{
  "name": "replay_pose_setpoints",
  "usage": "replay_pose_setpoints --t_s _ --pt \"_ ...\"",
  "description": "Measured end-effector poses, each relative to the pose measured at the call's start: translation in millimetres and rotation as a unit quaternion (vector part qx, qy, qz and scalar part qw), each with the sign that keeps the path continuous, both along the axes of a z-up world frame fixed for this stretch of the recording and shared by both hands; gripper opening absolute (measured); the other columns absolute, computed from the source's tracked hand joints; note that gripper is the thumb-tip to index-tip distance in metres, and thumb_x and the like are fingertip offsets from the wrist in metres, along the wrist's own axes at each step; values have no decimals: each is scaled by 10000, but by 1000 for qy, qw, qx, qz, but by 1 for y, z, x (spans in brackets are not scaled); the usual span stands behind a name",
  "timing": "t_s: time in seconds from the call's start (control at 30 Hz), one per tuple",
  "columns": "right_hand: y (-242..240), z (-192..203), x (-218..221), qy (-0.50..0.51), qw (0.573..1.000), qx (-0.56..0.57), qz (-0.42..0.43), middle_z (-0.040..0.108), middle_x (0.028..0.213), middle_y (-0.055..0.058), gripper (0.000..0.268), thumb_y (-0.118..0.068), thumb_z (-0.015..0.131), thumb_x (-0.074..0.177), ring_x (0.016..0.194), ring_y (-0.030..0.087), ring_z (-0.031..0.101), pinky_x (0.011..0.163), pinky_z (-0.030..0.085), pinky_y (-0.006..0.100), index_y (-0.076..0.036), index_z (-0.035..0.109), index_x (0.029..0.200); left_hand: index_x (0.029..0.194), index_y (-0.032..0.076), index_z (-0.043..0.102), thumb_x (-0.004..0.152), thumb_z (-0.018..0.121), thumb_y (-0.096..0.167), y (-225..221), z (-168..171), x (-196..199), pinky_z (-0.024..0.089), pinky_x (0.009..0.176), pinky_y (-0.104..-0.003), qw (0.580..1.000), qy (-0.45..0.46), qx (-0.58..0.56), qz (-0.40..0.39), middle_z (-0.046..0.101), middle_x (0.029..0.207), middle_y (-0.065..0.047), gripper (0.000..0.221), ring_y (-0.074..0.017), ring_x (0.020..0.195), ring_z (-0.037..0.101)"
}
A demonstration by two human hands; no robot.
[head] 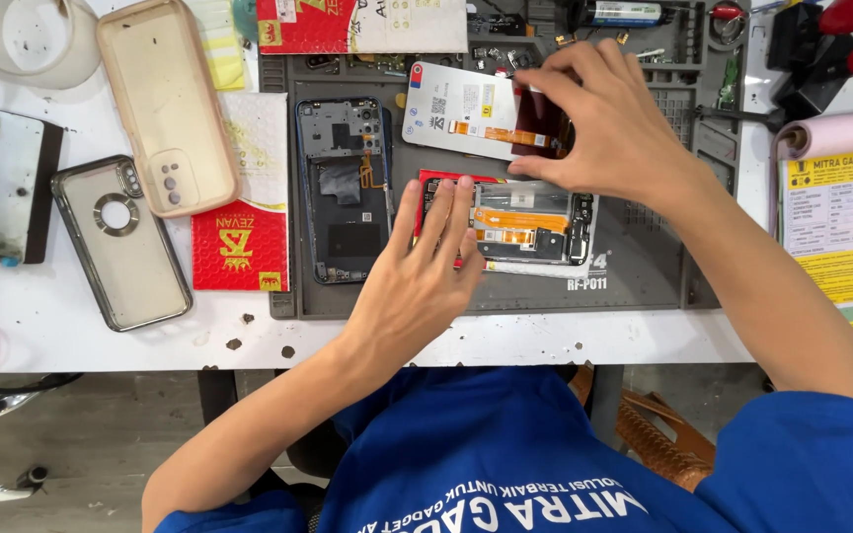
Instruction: Reassembling the internal components of a mobile phone, including transferring the motherboard and battery to a new frame.
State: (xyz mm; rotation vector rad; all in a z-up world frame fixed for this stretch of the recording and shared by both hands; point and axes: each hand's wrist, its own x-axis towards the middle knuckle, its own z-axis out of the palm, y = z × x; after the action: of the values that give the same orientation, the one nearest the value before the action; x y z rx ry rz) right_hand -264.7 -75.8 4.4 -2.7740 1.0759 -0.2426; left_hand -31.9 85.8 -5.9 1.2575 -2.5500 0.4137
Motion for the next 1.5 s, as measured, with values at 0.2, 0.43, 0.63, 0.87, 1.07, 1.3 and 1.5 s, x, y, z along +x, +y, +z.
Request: replay_pose_setpoints --t_s 0.2,0.43,0.63,0.87,1.07,1.3,1.5 --pt "-8 8 7 16 999 29 17 485 1254 188 841 -485 872 776 1133 374 544 989 454 528 54 626 1373 1090 6 664 984 795 502 -6 2 10 399 1171 -625 998 64 -6 -13 616 1366 -283 524 -386 1293 616" --pt "-10 6 -15 -92 993 -43 52 648 1197 169 759 -384 932 672 1043 319 545 952 411 435 35 673 1249 922 109 699 986 767 260 -54 18 41 426 811 -414 981 193 18 9 696 888 -46 178 -245 833 589" --pt "5 13 -80 -137 983 -120 17 682 1210 252 700 -312 975 767 1102 372 608 998 412 469 120 707 1248 1115 75 680 985 761 322 -112 -8 36 492 816 -403 986 135 67 -77 622 1092 -98 291 -274 964 580" --pt "28 16 -129 -120 983 -109 -91 608 1260 244 742 -251 1011 759 1079 336 528 857 470 404 131 714 1321 1303 46 653 807 810 684 -158 -40 7 514 891 -397 991 31 77 -100 593 1270 -118 822 -279 1108 592" --pt "25 14 -119 -151 983 -76 -75 590 1236 268 726 -235 981 761 1130 346 530 859 589 433 163 687 1293 1410 -27 574 909 703 727 -172 -32 11 540 904 -406 989 -34 42 -137 646 1143 -172 915 -295 1013 632" --pt "23 15 -120 -176 980 -47 -83 610 1242 279 740 -238 934 781 1126 361 569 904 535 443 167 671 1342 963 147 734 1046 659 413 -158 -21 8 523 733 -328 977 -51 -118 -169 718 859 -8 288 -182 773 629" --pt "24 11 -114 -201 976 -35 -70 608 1213 298 729 -217 895 765 1126 375 549 911 522 446 201 665 1316 968 88 658 1096 727 172 -182 -15 40 536 1041 -515 965 149 -128 -171 673 866 -54 167 -212 827 660"
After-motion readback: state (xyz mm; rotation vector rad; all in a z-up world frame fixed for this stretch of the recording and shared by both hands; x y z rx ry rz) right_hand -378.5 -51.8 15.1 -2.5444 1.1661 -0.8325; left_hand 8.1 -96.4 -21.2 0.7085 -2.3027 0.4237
